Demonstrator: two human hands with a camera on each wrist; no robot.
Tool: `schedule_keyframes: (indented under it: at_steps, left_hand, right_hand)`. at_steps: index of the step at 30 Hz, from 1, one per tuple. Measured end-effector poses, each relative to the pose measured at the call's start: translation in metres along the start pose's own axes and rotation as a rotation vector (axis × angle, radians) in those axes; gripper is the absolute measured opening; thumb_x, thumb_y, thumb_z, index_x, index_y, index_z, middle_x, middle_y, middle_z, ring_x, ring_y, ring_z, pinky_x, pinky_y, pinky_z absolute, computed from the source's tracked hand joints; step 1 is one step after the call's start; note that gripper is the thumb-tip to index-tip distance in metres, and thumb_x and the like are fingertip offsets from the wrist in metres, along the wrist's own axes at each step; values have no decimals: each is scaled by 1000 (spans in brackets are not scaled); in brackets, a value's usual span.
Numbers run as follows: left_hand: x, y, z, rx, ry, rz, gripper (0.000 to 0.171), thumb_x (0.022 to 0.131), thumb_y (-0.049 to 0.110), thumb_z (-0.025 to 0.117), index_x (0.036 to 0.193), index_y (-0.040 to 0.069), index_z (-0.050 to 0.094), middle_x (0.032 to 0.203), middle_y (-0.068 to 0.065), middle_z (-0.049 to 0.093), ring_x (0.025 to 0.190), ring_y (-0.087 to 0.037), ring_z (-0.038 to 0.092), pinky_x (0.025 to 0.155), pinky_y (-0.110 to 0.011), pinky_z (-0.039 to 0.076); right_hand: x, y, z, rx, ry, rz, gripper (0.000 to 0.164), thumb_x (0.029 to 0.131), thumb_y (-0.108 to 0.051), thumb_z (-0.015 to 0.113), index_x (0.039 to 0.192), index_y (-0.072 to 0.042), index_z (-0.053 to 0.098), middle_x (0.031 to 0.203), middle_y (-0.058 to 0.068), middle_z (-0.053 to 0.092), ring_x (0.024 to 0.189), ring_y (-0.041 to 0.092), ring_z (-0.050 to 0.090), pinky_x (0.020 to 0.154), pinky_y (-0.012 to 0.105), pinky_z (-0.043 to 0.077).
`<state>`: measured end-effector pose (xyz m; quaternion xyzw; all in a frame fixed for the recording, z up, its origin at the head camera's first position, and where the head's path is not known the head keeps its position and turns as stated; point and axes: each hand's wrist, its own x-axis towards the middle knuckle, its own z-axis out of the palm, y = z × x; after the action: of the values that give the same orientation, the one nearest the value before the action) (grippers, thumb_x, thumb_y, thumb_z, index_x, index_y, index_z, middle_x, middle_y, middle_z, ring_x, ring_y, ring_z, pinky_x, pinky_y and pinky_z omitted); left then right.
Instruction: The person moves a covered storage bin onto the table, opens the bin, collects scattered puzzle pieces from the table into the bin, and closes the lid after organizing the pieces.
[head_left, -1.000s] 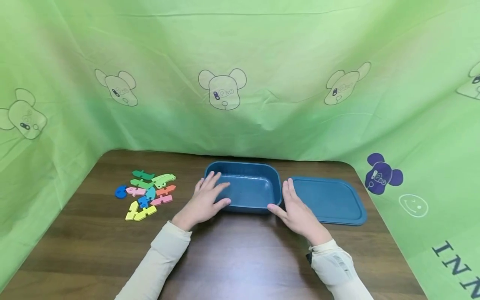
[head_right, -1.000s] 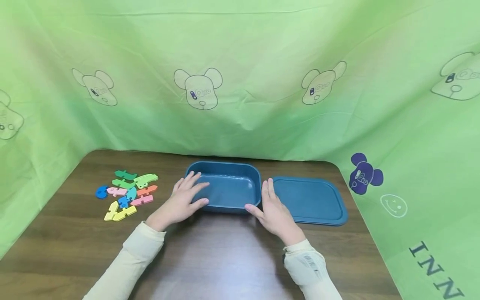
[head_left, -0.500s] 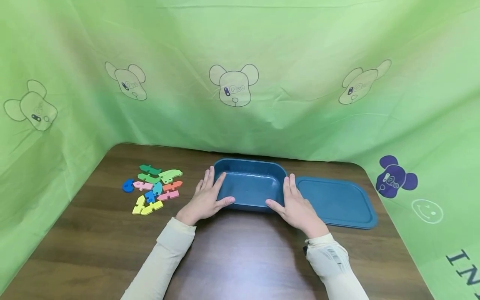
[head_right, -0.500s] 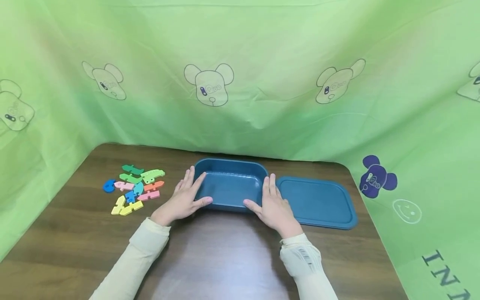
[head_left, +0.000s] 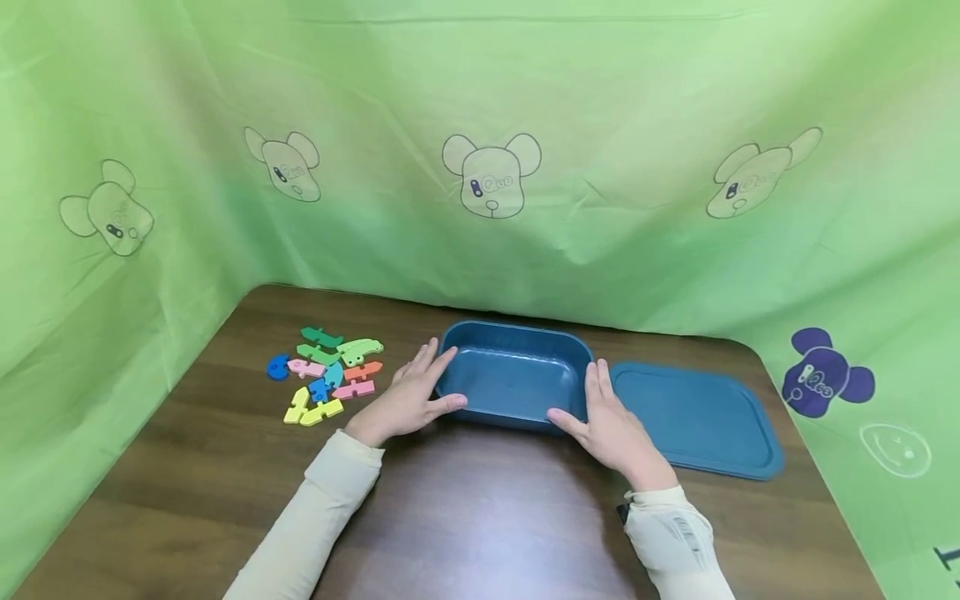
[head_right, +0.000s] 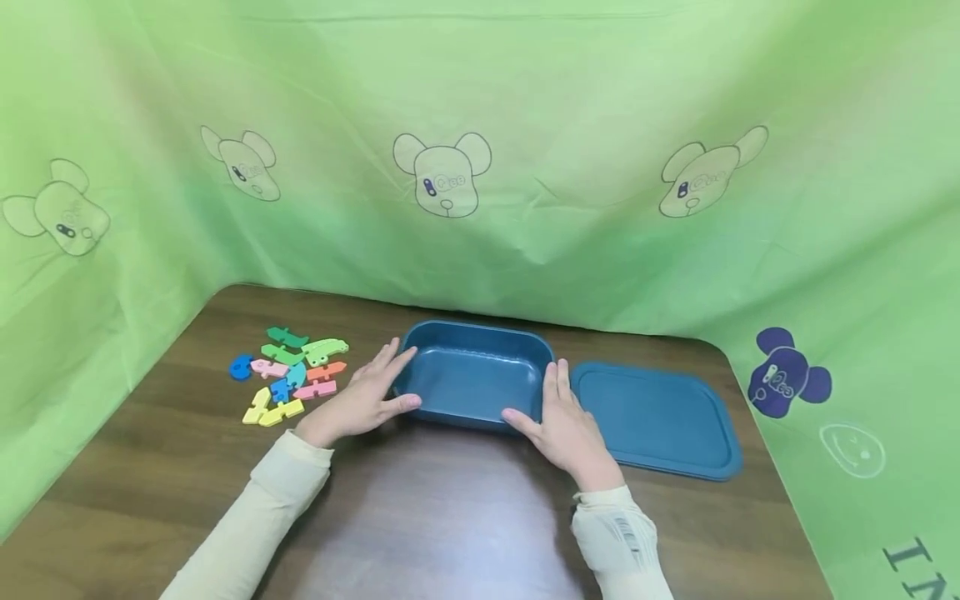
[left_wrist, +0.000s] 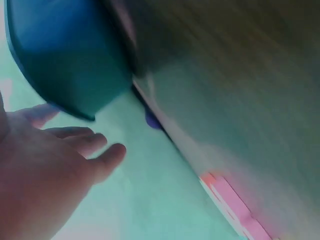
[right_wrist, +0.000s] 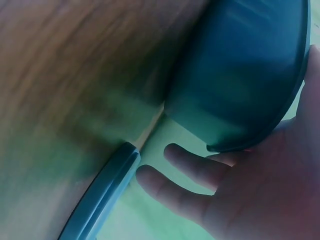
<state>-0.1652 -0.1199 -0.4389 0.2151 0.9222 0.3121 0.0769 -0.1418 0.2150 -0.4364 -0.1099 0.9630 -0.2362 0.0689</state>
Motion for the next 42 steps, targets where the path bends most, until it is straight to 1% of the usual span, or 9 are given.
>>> schedule_keyframes:
  at_steps: [5,10,15,18,21,25,28,35,42]
  left_hand:
    - [-18,-22,-18,-54,64,-17,79,99,49,61,161,16,26,166,-18,14,146,-44,25,110,-66,25]
    - [-40,-51,-49,-80,179,-66,69,100,41,63,157,10,37,159,-17,35,140,-40,39,109,-58,34]
    - [-63,-84,-76,-18,256,-159,52,102,22,62,147,0,48,146,-24,48,127,-40,53,101,-58,43]
    - [-70,-102,-88,34,279,-218,46,102,14,59,144,-3,50,142,-28,49,108,-39,63,88,-56,50]
    - [-74,-115,-96,100,287,-251,41,102,10,57,139,-6,53,138,-31,50,104,-41,61,85,-57,50]
    - [-77,-125,-104,171,301,-300,37,99,5,57,133,-10,56,132,-35,51,114,-50,55,92,-64,44]
    - [-81,-132,-108,216,305,-382,34,98,7,60,128,-10,59,124,-35,51,112,-53,54,87,-66,44]
    - [-84,-145,-115,262,198,-572,43,96,22,66,124,-9,56,112,-35,50,105,-53,56,76,-64,47]
    - [-88,-154,-120,235,142,-600,43,96,21,62,123,-12,52,112,-37,54,104,-52,54,77,-63,47]
  right_hand:
    - [-2,1,-1,8,-12,4,112,96,-70,48,156,9,-3,163,28,-12,141,53,24,106,64,31]
    - [-1,0,-4,8,-6,-6,112,96,-69,48,156,10,-2,162,29,-11,141,54,23,106,65,31]
    - [1,0,-2,14,-14,-12,111,96,-68,49,155,11,-2,162,30,-11,142,54,21,107,65,30]
    - [2,0,-1,23,-14,-15,111,96,-68,49,156,10,-3,162,29,-12,143,53,19,108,64,28]
    - [2,0,-2,26,-14,-14,112,96,-69,49,156,10,-3,162,29,-12,144,53,17,109,64,27]
    - [2,-1,-3,25,-12,-15,113,95,-71,48,156,10,-2,162,29,-11,144,53,17,109,64,28]
    - [2,-1,-3,25,-13,-16,113,95,-72,47,156,10,-3,162,29,-11,144,53,18,109,64,28]
    - [1,0,-3,25,-16,-4,112,95,-70,48,156,9,-3,163,28,-12,143,53,18,109,64,28]
    - [0,0,-3,32,-20,-2,110,97,-67,50,156,8,-3,163,26,-12,143,52,19,108,64,29]
